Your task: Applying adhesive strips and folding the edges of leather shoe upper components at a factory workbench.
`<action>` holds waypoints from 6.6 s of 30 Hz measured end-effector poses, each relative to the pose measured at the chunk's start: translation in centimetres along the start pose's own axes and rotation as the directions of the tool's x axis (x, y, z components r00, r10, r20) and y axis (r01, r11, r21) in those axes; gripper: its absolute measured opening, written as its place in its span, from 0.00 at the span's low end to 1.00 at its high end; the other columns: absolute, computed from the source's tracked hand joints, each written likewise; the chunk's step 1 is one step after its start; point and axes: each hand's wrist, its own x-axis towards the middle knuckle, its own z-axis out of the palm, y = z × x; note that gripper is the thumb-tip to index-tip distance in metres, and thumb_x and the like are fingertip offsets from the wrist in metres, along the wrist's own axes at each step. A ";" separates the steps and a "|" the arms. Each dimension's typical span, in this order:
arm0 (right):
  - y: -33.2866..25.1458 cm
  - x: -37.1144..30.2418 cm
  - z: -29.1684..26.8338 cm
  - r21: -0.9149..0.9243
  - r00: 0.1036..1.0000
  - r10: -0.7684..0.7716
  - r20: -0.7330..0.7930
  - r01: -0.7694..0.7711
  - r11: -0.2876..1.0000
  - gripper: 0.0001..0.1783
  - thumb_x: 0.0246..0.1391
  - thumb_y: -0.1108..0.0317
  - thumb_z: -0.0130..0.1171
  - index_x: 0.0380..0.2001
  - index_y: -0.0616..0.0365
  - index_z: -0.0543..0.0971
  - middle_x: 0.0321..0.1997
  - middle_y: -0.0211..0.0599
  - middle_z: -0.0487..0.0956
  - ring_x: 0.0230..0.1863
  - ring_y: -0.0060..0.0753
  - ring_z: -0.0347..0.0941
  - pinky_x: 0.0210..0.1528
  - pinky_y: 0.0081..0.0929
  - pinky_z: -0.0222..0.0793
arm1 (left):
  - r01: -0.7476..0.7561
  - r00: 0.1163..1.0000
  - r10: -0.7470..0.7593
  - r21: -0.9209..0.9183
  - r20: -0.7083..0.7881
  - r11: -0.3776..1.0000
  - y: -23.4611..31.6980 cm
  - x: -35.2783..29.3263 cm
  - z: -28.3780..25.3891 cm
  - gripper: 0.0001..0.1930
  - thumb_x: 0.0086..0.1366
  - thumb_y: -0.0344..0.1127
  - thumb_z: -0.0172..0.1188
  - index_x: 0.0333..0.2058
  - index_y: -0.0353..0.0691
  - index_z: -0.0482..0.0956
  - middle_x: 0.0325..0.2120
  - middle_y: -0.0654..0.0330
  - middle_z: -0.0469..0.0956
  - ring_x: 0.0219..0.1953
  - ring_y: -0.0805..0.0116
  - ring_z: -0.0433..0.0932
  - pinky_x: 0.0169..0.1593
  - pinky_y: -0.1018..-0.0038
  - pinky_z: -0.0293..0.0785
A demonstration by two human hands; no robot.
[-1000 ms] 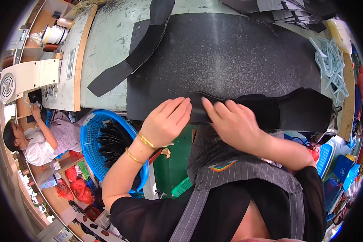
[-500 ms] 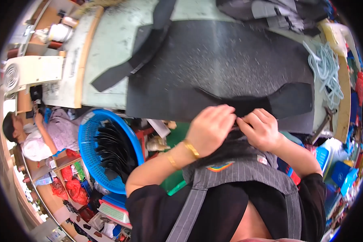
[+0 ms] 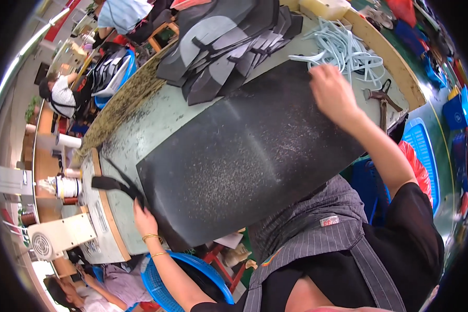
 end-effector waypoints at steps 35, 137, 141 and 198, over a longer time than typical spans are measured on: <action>4.0 -1.4 -8.7 0.913 0.961 0.062 0.271 -0.236 -0.332 0.13 0.69 0.73 0.50 0.55 0.61 0.68 0.63 0.53 0.73 0.52 0.32 0.75 0.50 0.26 0.77 | -0.595 0.787 0.550 -0.107 -0.280 0.797 28.6 -9.0 0.5 0.17 0.49 0.25 0.64 0.40 0.43 0.88 0.33 0.60 0.79 0.39 0.57 0.79 0.47 0.62 0.78; -10.3 -7.6 -2.1 0.530 0.882 -0.012 0.470 -0.272 0.803 0.09 0.52 0.74 0.69 0.37 0.60 0.81 0.29 0.36 0.78 0.22 0.25 0.75 0.26 0.22 0.71 | -0.650 0.741 0.625 0.028 0.245 0.760 37.5 -13.3 0.1 0.42 0.49 0.64 0.63 0.51 0.28 0.79 0.47 0.50 0.76 0.47 0.56 0.75 0.51 0.63 0.74; -8.7 -7.6 -2.1 0.577 0.881 -0.031 0.473 -0.283 0.766 0.08 0.52 0.73 0.70 0.35 0.59 0.81 0.28 0.35 0.77 0.22 0.27 0.74 0.27 0.24 0.71 | -0.637 0.742 0.621 -0.024 0.254 0.771 37.5 -13.2 0.0 0.41 0.50 0.61 0.64 0.49 0.25 0.79 0.48 0.50 0.77 0.48 0.55 0.75 0.55 0.61 0.73; -13.9 -8.5 -3.8 0.682 0.548 -0.800 0.244 0.490 0.543 0.20 0.36 0.68 0.64 0.37 0.66 0.82 0.36 0.39 0.79 0.38 0.35 0.77 0.31 0.26 0.77 | -0.511 0.680 0.702 -0.550 0.210 0.660 28.9 -10.1 -2.4 0.14 0.50 0.22 0.61 0.38 0.29 0.82 0.42 0.49 0.80 0.50 0.53 0.78 0.51 0.65 0.79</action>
